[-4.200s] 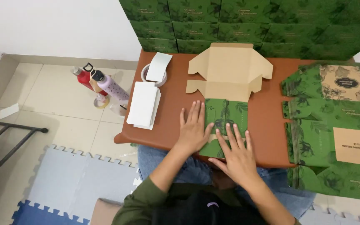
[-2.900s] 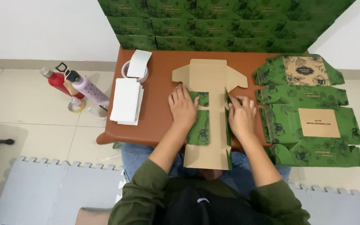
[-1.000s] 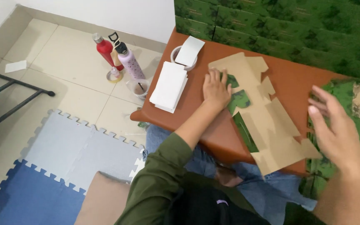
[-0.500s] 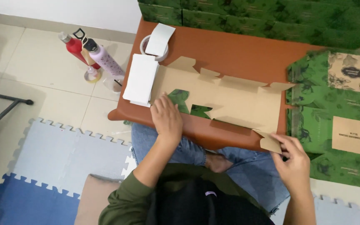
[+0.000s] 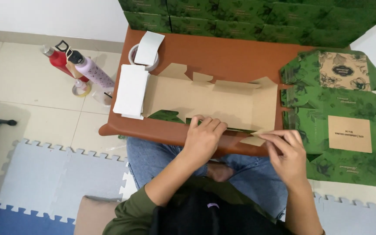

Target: The person assembles small green cardboard boxes by folding the flat pieces into shape, inserting a white paper insert, and closing the lid. The finished boxes are stacked on a pile behind the table.

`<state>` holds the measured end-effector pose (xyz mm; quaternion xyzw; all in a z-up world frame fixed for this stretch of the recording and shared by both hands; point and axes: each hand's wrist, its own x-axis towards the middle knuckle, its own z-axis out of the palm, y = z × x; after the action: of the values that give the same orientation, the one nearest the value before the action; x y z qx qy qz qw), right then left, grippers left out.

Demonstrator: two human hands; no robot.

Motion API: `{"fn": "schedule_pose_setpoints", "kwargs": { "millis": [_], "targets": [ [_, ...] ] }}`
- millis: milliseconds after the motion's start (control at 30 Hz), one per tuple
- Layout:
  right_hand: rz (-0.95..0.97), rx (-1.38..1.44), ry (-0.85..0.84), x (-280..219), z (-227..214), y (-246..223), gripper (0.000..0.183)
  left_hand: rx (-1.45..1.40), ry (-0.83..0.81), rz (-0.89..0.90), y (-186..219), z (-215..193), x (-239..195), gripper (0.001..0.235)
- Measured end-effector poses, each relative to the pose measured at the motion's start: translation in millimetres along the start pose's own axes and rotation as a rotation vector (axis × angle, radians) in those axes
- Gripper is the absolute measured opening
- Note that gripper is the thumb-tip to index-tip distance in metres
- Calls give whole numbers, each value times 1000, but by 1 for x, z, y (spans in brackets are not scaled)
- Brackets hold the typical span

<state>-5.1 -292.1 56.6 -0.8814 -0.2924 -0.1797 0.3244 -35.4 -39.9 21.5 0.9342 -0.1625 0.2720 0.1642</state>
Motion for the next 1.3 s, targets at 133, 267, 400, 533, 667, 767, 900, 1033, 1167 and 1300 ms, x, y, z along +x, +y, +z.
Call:
{"fn": "schedule_pose_setpoints", "kwargs": {
  "millis": [133,267,400,533,667,767,900,1033,1167,1300],
  "targets": [
    [-7,-15,68,7,11,-10,19,-11,-10,-8,1,-4,3,12],
    [-51,-13,168,8,21,-9,13,-35,22,4,0,-7,10,11],
    [-105,-11,166,13,23,-20,11,-71,4,7,-1,-12,14,10],
    [-166,-56,128,18,28,-20,12,-113,-1,5,-4,-11,13,9],
    [-238,-111,54,25,27,-26,10,-137,-10,25,-5,-9,9,12],
    [-239,-77,11,28,23,-17,16,-143,35,47,11,-31,22,13],
    [-237,-224,-114,36,8,-8,41,-148,158,134,22,-11,18,14],
    [-241,-445,-66,29,5,16,43,-136,190,142,23,-11,12,12],
    [-179,-538,-10,16,-12,33,37,-112,146,174,16,-37,9,15],
    [-53,-295,-169,5,-40,20,18,28,75,129,-16,-58,7,5]
  ]
}}
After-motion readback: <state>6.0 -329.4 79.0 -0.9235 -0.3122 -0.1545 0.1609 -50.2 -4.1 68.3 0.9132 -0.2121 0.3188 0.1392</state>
